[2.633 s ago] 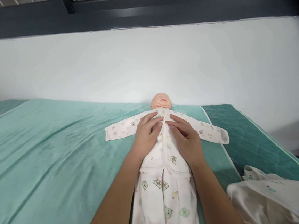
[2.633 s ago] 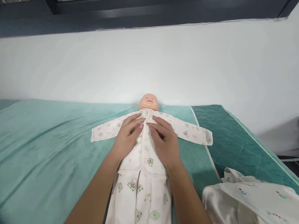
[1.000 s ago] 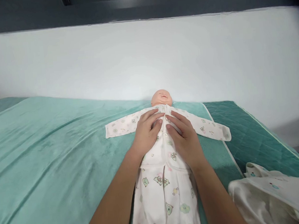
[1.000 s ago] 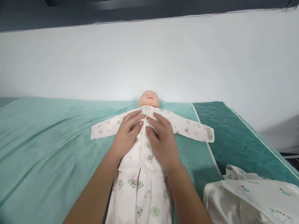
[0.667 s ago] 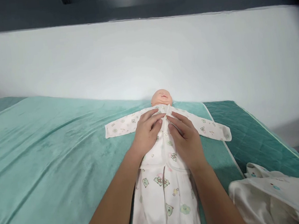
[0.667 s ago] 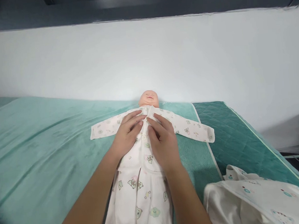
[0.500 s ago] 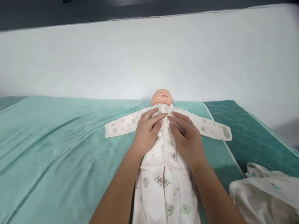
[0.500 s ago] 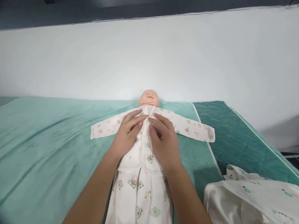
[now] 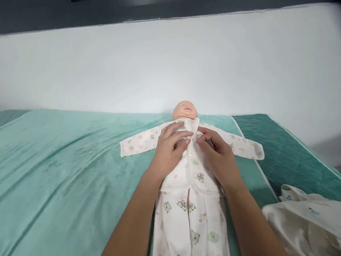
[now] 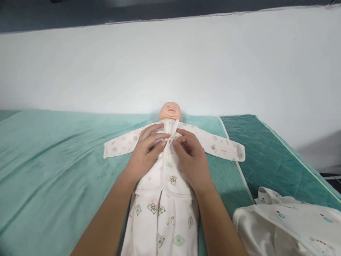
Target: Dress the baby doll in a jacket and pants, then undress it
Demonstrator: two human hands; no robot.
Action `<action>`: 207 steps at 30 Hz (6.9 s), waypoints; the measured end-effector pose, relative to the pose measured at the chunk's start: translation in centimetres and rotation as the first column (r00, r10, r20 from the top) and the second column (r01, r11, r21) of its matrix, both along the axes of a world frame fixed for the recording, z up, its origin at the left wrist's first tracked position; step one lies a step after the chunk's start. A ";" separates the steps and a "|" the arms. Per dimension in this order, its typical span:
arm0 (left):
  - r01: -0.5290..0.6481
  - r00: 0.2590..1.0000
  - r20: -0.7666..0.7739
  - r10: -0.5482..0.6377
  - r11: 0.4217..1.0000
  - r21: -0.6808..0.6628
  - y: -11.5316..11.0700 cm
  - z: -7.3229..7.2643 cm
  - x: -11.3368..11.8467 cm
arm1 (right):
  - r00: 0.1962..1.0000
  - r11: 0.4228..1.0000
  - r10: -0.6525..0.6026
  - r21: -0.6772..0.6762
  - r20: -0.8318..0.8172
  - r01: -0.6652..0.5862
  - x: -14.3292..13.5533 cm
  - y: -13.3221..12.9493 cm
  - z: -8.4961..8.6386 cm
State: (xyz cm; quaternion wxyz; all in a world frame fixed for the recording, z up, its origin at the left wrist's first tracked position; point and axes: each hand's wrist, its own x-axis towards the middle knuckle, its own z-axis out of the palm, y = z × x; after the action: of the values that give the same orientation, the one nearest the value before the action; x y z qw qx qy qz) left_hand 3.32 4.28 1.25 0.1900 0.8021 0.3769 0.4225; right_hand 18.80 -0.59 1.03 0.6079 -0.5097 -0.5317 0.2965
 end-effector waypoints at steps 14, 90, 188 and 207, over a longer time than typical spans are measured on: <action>0.258 0.965 0.051 -0.258 0.887 -0.384 -0.7 1.9 -2.5 | 0.930 0.969 0.211 -0.191 0.303 -0.157 2.2 -0.8 0.9; -0.775 0.631 -0.263 0.730 0.607 -0.173 2.9 -1.5 -6.2 | 0.739 0.732 -0.627 -0.138 0.246 0.667 7.8 2.7 -3.9; -0.722 0.641 -0.455 0.619 0.687 -0.083 2.9 -2.7 -6.7 | -0.100 0.908 0.414 -0.418 0.905 -0.018 -4.6 10.3 9.7; -0.756 0.539 -0.402 0.740 0.636 0.156 2.5 -2.2 -6.0 | -0.017 0.891 0.431 -0.428 0.902 -0.152 -6.6 11.6 6.4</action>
State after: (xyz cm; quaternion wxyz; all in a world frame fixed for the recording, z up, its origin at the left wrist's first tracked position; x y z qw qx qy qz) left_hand -2.65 6.83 -0.96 -0.0821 0.6326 0.7221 0.2678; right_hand 12.15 10.99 7.43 -0.0552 -0.5061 -0.8597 0.0404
